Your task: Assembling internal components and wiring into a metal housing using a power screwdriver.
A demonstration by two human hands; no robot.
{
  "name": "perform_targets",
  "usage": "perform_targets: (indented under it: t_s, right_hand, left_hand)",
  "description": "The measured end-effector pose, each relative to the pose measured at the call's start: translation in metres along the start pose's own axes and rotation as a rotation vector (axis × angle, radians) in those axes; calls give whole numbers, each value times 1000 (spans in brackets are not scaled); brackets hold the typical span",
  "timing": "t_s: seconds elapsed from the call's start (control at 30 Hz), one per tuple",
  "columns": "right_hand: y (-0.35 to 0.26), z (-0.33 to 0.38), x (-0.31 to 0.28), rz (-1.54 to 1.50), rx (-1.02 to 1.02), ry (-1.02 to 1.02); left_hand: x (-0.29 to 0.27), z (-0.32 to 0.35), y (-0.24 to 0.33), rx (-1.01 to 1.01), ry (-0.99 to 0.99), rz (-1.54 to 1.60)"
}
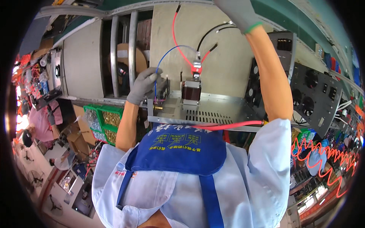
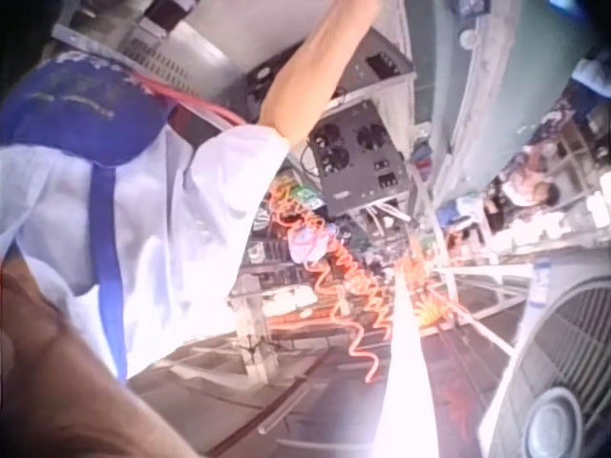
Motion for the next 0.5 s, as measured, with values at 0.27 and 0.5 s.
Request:
perform_targets:
  t_s: [0.27, 0.5]
  right_hand:
    - [60, 141, 99, -378, 451, -631]
    - [71, 214, 191, -271, 267, -827]
  left_hand:
    - [-8, 23, -19, -160, -134, -124]
    - [-7, 27, -13, -67, 4, -120]
Point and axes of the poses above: each hand's wrist, its own z-axis away from the middle knuckle, its own x-axis out of the palm, y = z × x, the point moved 9 cm from there along -z, towards the middle knuckle, and after that the axes turned 13 degrees about x, right-handed, at the moved point
